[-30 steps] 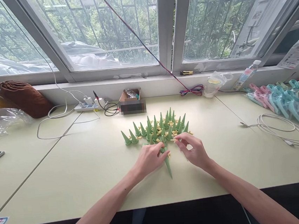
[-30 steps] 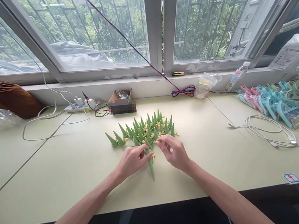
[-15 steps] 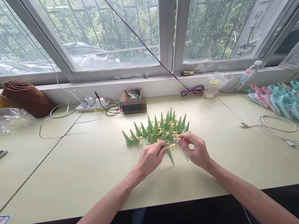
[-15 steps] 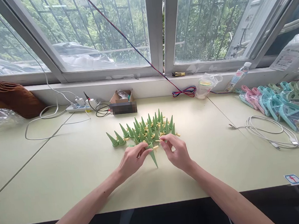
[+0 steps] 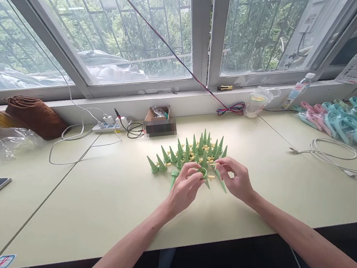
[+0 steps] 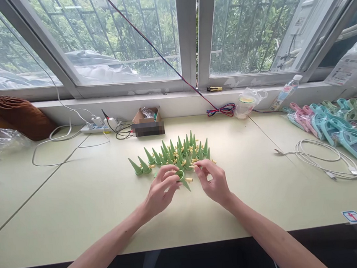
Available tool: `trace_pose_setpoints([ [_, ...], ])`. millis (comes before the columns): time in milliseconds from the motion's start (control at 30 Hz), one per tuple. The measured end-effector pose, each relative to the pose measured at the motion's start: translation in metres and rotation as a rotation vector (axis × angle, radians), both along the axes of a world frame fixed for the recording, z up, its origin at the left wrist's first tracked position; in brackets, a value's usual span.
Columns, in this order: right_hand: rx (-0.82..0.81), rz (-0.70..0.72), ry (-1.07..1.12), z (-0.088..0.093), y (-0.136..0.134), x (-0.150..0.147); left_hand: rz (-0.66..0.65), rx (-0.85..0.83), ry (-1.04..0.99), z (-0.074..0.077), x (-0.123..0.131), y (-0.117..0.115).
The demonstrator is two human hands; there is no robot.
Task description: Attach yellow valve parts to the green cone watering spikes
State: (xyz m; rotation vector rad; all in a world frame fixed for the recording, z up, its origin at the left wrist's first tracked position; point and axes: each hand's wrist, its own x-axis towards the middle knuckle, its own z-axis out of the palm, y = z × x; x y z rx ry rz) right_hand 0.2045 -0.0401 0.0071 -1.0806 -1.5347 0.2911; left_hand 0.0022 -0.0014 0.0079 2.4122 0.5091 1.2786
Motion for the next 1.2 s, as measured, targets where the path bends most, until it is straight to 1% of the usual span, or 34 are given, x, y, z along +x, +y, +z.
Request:
trace_pose_setpoints([
  [67, 0.004, -0.002, 0.001, 0.0001, 0.0002, 0.0001, -0.037, -0.109, -0.072, 0.0006, 0.0006, -0.001],
  [133, 0.01, 0.0, 0.003, 0.0003, 0.0004, 0.0002, -0.079, -0.253, -0.145, 0.0017, 0.0013, -0.002],
  [200, 0.015, 0.003, 0.005, 0.0005, 0.0002, 0.0003, -0.111, -0.378, -0.182, 0.0033, 0.0018, -0.0029],
  [267, 0.021, 0.009, 0.007, 0.0005, -0.0002, 0.0005, -0.113, -0.442, -0.182, 0.0049, 0.002, -0.0031],
  [367, 0.032, 0.039, 0.004, 0.0, -0.0013, 0.0007, -0.072, -0.432, -0.158, 0.0057, 0.0015, -0.0019],
  [600, 0.047, 0.133, -0.047, -0.0003, -0.0039, 0.0003, 0.053, -0.237, -0.076, 0.0054, 0.0003, 0.0],
  [833, 0.038, 0.154, -0.079, 0.0023, -0.006, 0.0, 0.095, -0.213, -0.064, 0.0076, 0.0011, -0.0017],
  [900, 0.035, 0.157, -0.086, 0.0026, -0.0061, -0.0002, 0.104, -0.234, -0.066, 0.008, 0.0014, -0.0025],
  [1000, 0.033, 0.171, -0.104, 0.0025, -0.0058, -0.0002, 0.1, -0.337, -0.078, 0.0087, 0.0022, -0.0041],
  [1067, 0.032, 0.186, -0.112, 0.0021, -0.0056, -0.0001, 0.066, -0.424, -0.092, 0.0088, 0.0026, -0.0048],
  [1200, 0.037, 0.205, -0.112, 0.0018, -0.0052, 0.0004, -0.05, -0.579, -0.134, 0.0089, 0.003, -0.0053],
])
